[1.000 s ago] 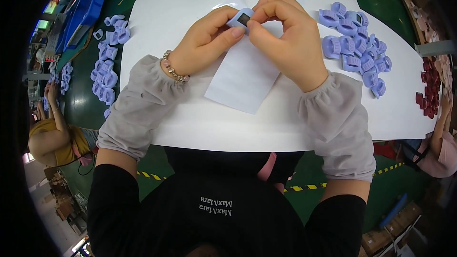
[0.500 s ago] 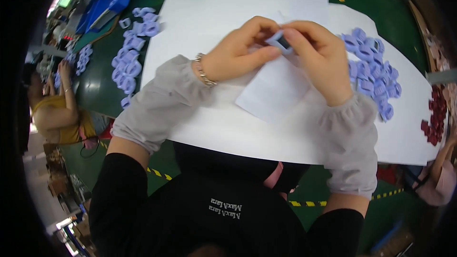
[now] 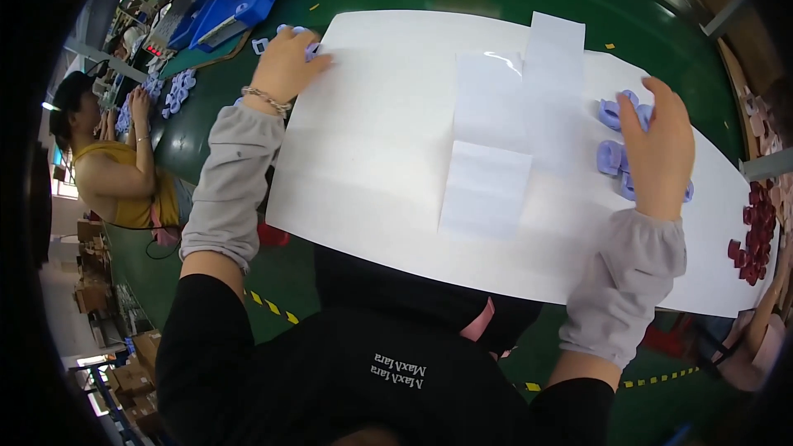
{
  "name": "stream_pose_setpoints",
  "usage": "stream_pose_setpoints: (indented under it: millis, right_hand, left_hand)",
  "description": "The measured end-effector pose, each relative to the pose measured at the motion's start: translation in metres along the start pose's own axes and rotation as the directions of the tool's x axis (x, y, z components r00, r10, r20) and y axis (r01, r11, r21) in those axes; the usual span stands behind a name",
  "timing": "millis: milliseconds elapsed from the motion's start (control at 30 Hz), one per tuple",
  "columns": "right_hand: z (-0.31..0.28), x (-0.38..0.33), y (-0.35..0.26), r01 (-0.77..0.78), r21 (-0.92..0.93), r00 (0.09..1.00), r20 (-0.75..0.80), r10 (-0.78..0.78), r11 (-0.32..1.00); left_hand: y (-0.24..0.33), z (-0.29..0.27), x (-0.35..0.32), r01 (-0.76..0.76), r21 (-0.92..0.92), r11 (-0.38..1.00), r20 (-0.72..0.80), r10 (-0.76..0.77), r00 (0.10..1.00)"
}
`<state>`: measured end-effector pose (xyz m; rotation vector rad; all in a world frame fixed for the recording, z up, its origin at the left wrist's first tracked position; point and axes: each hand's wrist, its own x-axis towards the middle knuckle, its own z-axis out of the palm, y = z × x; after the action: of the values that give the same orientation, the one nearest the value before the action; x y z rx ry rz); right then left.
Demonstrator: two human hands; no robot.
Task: The recorder is assembling small blue plastic parts by placing them onto a white adhesive strip at a manufacturing workbench.
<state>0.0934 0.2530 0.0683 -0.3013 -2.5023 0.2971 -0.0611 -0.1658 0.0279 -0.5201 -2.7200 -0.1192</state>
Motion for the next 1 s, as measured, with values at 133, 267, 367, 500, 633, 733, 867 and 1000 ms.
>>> stream_pose_setpoints:
  millis: [133,267,367,500,633,733,867,1000]
  right_hand:
    - [0.026,-0.007,-0.031,0.198,0.362,0.979,-0.034,-0.199,0.911]
    - [0.047,-0.026,-0.055,0.002,0.723,0.863,0.348,-0.366,0.691]
    - [0.063,-0.039,-0.058,-0.161,0.79,0.81,0.448,-0.378,0.592]
    - [0.069,-0.037,-0.056,-0.219,0.847,0.801,0.439,-0.407,0.484]
    - [0.076,-0.031,-0.051,-0.054,0.873,0.889,0.263,-0.375,0.484]
    - [0.067,-0.033,-0.053,-0.244,0.88,0.893,0.368,-0.26,0.407]
    - [0.068,-0.032,-0.051,-0.091,0.897,0.92,0.242,-0.308,0.433]
    - [0.069,-0.032,-0.049,-0.014,0.874,0.919,0.202,-0.338,0.485]
  left_hand:
    - [-0.004,-0.01,0.001,0.194,0.025,0.981,0.266,-0.194,0.944]
    - [0.063,-0.004,0.014,0.205,-0.734,0.647,0.275,0.008,0.961]
    - [0.139,-0.015,0.017,0.378,-0.901,0.213,0.417,0.188,0.889]
    - [0.177,0.014,0.007,0.287,-0.956,0.066,0.294,0.298,0.908]
    - [0.185,0.04,0.002,-0.183,-0.977,0.11,-0.142,0.307,0.941]
    - [0.186,0.044,0.0,-0.296,-0.942,0.156,-0.254,0.24,0.937]
    - [0.186,0.038,-0.005,-0.003,-0.996,0.088,0.034,0.418,0.908]
    - [0.184,0.042,-0.006,0.15,-0.988,-0.043,0.111,0.477,0.872]
